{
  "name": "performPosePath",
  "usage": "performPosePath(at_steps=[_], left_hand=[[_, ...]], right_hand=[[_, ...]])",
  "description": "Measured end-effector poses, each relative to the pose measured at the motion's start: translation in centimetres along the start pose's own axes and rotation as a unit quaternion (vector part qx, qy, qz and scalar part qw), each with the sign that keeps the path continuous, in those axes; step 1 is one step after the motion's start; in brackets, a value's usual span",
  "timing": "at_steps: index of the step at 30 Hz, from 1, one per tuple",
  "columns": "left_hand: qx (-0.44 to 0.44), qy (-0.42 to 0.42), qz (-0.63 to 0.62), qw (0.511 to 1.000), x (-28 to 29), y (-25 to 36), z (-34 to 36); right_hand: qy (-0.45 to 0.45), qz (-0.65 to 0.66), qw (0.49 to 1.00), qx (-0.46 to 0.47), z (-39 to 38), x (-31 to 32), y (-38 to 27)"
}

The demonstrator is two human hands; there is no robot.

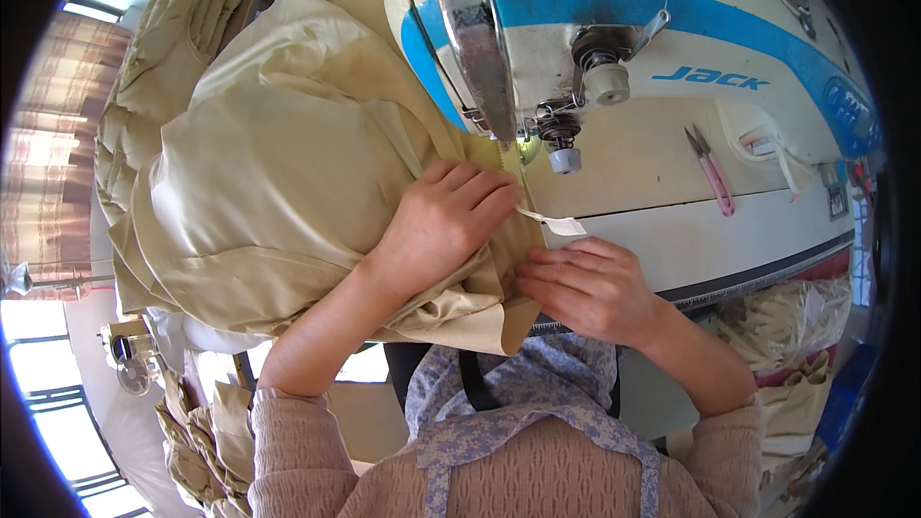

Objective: The person sews a zipper onto a beige puffer jacket using a sewing machine. They align the zipper, guide the fabric through the machine, and periodically flip the jacket to sew different sections. The person also uses scissors to trim threads during the process.

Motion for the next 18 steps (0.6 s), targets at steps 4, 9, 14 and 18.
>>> performPosePath(at_steps=[4, 9, 14, 18], left_hand=[[-0.023, -0.014, 0.009, 1.000, -0.2, -0.4, 0.1], [-0.050, 0.005, 0.002, 0.999, -0.2, -2.4, 0.7], [-0.059, 0.001, 0.004, 0.998, 2.1, -3.7, 0.1], [0.014, -0.090, 0.040, 0.995, 6.2, -0.3, -0.5]], right_hand=[[-0.007, 0.004, 1.000, 0.000, 0.4, 0.1, 0.1], [0.004, -0.019, 1.000, -0.025, 1.6, -0.5, 0.5], [-0.024, 0.047, 0.998, -0.032, 2.0, -1.4, 0.1], [-0.088, 0.126, 0.987, -0.052, 1.2, -2.0, -0.1]])
Point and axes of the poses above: each hand's wrist, its own z-axis towards the middle knuckle, its own x-axis out of the back of the hand, y = z × x, the point moved 6 cm from there along z, towards the middle knuckle, and after that the axes turned 14 degrees about -x, right-handed, at the moved point
